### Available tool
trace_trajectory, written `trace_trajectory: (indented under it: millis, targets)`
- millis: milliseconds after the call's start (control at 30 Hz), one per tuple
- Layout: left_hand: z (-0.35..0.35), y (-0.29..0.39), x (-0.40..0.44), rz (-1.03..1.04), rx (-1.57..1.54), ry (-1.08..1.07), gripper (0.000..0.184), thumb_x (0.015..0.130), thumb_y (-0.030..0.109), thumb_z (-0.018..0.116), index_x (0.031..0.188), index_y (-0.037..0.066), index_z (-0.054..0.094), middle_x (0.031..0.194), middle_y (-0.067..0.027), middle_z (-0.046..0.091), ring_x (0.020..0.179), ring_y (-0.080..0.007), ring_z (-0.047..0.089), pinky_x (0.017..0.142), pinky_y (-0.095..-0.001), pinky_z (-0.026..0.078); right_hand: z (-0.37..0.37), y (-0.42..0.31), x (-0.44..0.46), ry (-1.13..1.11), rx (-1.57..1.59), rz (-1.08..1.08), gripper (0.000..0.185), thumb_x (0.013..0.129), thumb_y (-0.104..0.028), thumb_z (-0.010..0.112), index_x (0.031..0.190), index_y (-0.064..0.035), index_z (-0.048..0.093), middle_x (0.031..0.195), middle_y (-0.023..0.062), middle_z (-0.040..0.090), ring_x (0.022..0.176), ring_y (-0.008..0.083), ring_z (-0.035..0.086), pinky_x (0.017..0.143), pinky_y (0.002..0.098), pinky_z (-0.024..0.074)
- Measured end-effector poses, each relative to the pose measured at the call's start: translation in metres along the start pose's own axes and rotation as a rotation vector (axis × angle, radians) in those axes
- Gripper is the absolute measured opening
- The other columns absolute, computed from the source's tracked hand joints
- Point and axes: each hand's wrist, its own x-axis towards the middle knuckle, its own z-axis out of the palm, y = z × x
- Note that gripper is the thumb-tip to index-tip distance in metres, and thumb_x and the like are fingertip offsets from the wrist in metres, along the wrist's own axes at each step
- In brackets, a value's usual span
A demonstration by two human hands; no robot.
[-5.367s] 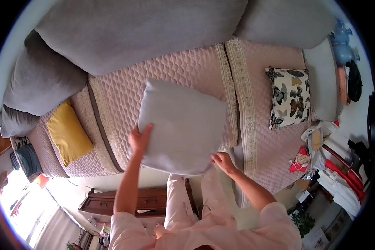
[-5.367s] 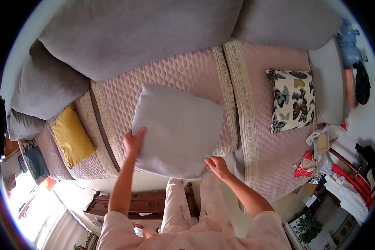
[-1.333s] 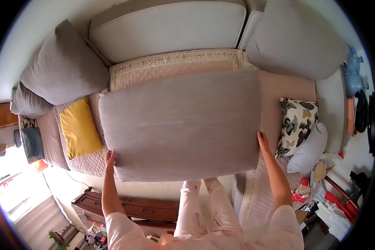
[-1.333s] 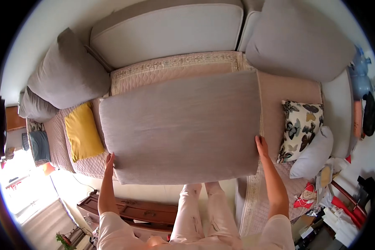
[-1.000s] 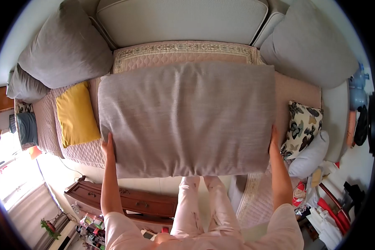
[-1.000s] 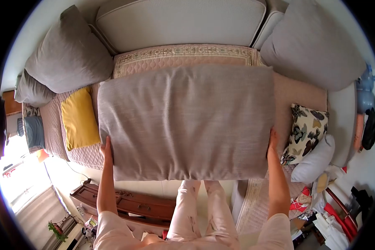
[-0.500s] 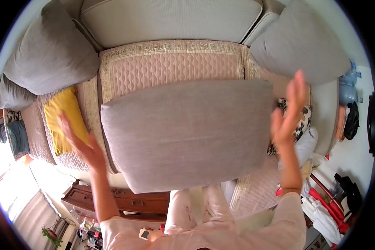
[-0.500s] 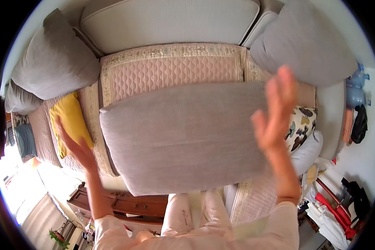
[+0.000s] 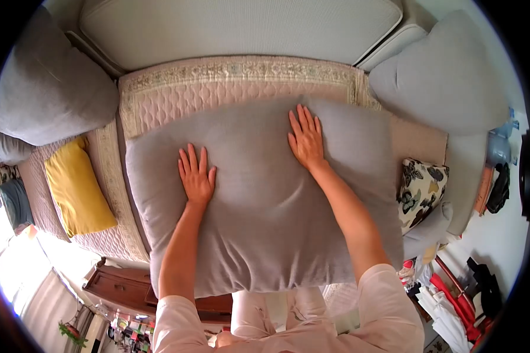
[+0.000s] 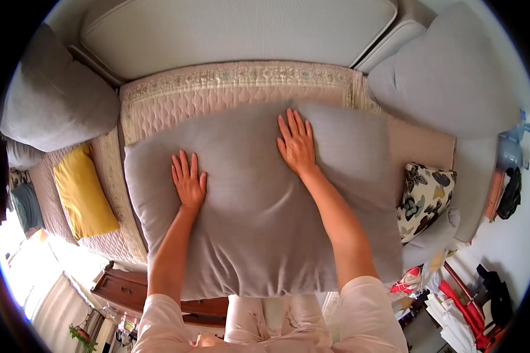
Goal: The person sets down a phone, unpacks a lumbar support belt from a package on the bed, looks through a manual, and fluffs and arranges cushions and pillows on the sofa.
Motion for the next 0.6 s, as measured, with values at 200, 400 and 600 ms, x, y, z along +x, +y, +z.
trace_trajectory:
  millis: [200, 400, 600]
  targets:
    - [-0.028, 0.015, -0.023, -0.065, -0.055, -0.013, 0.059, 0.078, 0.021, 0.056, 0.131, 0.011, 0.035, 0.142, -0.0148, 0.019, 0.13, -0.037, 0.014, 0.104, -0.0472, 0.014, -0.019, -0.007, -0.024, 0.001, 0.022, -0.027, 0.051, 0.084, -0.022, 0.049, 0.131, -0.0085, 0.035, 0.139, 0.0128, 0.026, 0.127, 0.0299, 0.025, 0.102, 0.0459, 0.0215]
    - [-0.13, 0.038, -0.019, -0.034, -0.093, 0.182, 0.068, 0.078, 0.008, 0.056, 0.137, 0.018, 0.024, 0.143, -0.0051, 0.018, 0.133, -0.0273, 0.009, 0.108, -0.0478, 0.007, -0.15, 0.001, -0.063, -0.154, 0.233, -0.132, 0.052, 0.085, -0.03, 0.051, 0.131, -0.0122, 0.035, 0.14, 0.0107, 0.026, 0.129, 0.0288, 0.023, 0.104, 0.044, 0.0198]
    - [-0.184, 0.088, 0.028, 0.058, -0.19, 0.422, 0.06, 0.083, 0.013, 0.051, 0.137, 0.018, 0.023, 0.143, -0.005, 0.02, 0.133, -0.0253, 0.011, 0.108, -0.0463, 0.008, -0.236, 0.037, -0.047, 0.185, -0.16, -0.094, 0.054, 0.085, -0.035, 0.05, 0.132, -0.015, 0.034, 0.14, 0.0083, 0.026, 0.129, 0.0258, 0.024, 0.105, 0.0438, 0.0184]
